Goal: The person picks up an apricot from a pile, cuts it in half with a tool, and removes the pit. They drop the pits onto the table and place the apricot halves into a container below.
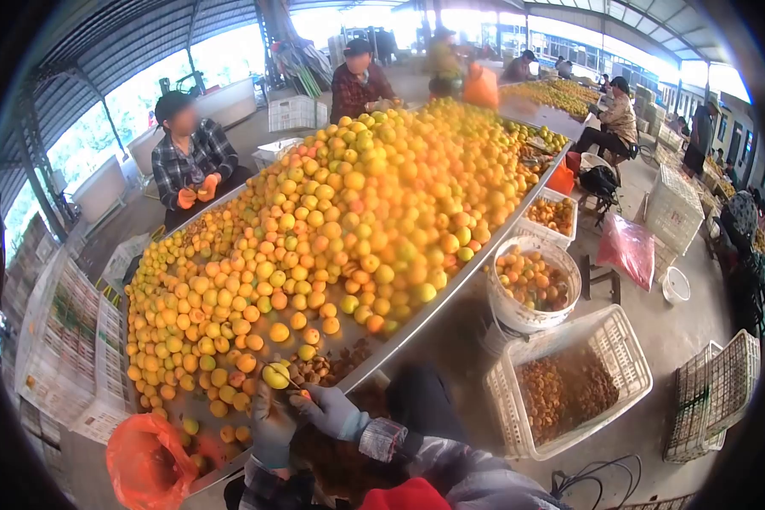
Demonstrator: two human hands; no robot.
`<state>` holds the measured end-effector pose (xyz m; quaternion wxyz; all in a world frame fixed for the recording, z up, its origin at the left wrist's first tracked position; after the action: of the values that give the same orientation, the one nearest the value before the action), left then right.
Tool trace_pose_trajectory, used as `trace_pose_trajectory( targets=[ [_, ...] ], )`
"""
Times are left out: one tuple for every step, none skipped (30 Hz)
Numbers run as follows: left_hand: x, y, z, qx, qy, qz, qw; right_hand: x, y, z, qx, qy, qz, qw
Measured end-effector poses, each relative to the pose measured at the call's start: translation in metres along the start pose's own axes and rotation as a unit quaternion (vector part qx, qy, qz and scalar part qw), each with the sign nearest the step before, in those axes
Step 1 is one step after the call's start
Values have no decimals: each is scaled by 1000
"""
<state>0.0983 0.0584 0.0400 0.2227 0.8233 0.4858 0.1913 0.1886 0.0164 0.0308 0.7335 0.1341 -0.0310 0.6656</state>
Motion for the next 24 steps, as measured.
trace_pose_trajectory(
  targets=[
    [3,2,0,1,5,-1,1000,2,-2,2,0,-3,4,1000],
    [2,7,4,-13,-16,21,1000,1,-4,4,29,-6,0,1000],
    [2,16,6,-29,-37,43,998,2,-6,5,57,-8,-5,998],
    [-1,27,0,-47,-44,62,996,2,-7,-2,61,1,-2,998],
    [0,25,1,-47,-43,57,996,3,-7,-4,62,4,2,998],
    [1,19,0,-29,-28,37,999,3,-7,-8,38,17,13,999],
    [2,14,-2,-10,-14,18,1000,4,-7,-9,12,30,23,999],
    [2,13,-3,-10,-12,15,1000,4,-7,-6,12,30,26,999],
    [4,8,-10,22,20,-2,1000,2,-5,5,3,28,34,999],
    [5,3,-19,55,52,-19,997,3,-5,13,-6,25,42,999],
    [8,-2,-23,55,55,-21,997,6,-7,18,-7,25,45,999],
    [10,-2,-32,106,61,0,993,8,-5,21,-44,32,78,996],
    [8,0,-38,157,64,17,985,7,-1,21,-79,40,112,990],
    [6,1,-45,241,62,23,968,7,0,20,-97,46,136,985],
    [6,-4,-51,243,65,9,968,5,2,16,-94,48,150,983],
    [6,-3,-46,278,25,38,960,3,4,9,-73,59,163,982],
    [3,-3,-40,310,-16,67,948,2,7,4,-53,71,174,981],
    [2,-3,-42,300,-8,51,953,0,10,1,-5,112,176,978],
    [3,-3,-38,300,-7,42,953,1,11,1,-4,114,185,976],
    [5,-4,-34,187,11,29,982,1,10,-1,36,139,172,974],
    [4,-3,-31,72,29,14,997,-2,10,-6,79,167,159,970],
    [5,15,-37,103,65,32,992,1,6,-12,121,135,140,973],
    [4,25,-41,192,75,3,978,3,0,-6,100,115,106,983],
    [5,22,-27,132,54,-1,990,2,-9,-26,46,151,80,984]
  ],
)
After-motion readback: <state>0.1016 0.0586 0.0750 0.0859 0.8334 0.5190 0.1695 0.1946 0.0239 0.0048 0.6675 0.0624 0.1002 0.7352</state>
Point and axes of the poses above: each hand's wrist, its own x-axis towards the middle knuckle, its own y-axis out of the palm, z = x × y, the point moved 10 cm from there along x, towards the middle knuckle, and after that the axes turned 11 degrees about x, right-handed, at the moved point
